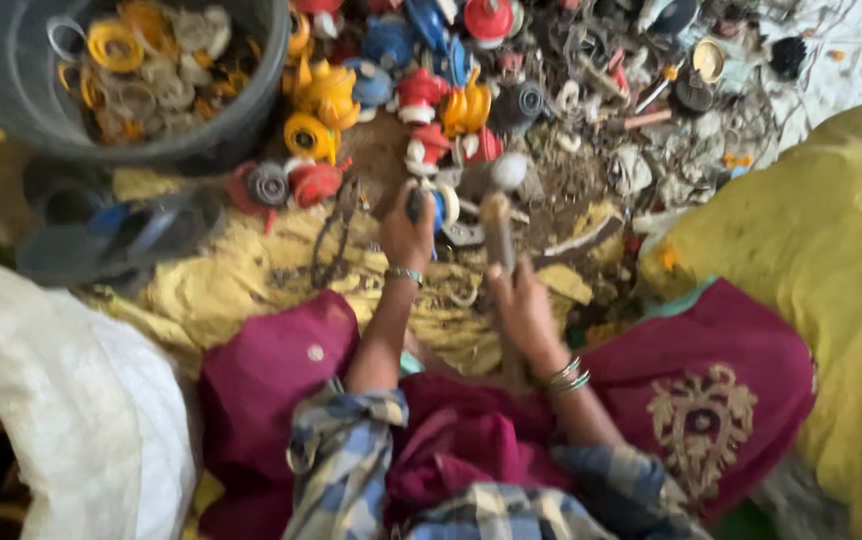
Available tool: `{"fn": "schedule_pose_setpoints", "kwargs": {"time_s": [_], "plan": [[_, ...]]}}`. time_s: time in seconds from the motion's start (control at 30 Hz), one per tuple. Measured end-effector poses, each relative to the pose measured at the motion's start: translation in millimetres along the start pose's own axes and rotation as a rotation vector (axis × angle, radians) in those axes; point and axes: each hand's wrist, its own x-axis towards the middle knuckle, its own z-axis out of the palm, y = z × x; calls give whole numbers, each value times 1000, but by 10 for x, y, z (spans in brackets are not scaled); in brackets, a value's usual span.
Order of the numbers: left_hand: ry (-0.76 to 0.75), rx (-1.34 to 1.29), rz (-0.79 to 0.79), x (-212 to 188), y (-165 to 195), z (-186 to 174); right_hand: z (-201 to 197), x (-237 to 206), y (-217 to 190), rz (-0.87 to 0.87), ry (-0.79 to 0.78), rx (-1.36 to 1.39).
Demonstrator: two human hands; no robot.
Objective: The person sits on the floor and uses a hammer to repeatedly strike a blue plastic component placed on a metal jig. They adjust the component's position between strikes and continue hammering until the end of the clip.
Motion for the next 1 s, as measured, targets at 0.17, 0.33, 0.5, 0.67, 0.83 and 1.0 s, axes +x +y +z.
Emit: {"fn": "schedule_pose_setpoints", "kwargs": {"time_s": [0.17,0.33,0.5,0.67,0.83,1.0], "plan": [[-3,15,-88,17,-24,-22,-601,-292,-158,-432,389,-37],[-9,5,-15,10,-70,19,-539,-87,-170,-234,287,464],[151,-220,-165,104,-73,-89,172,119,178,98,-121,-183],[29,279,-298,194,-105,-207,-286,153,444,288,14,225],[72,44,-179,188,-43,-175,-807,125,211,-189,217,244],[-207,128,-371,223,-75,-167,-515,-85,77,63,39,534]]}}
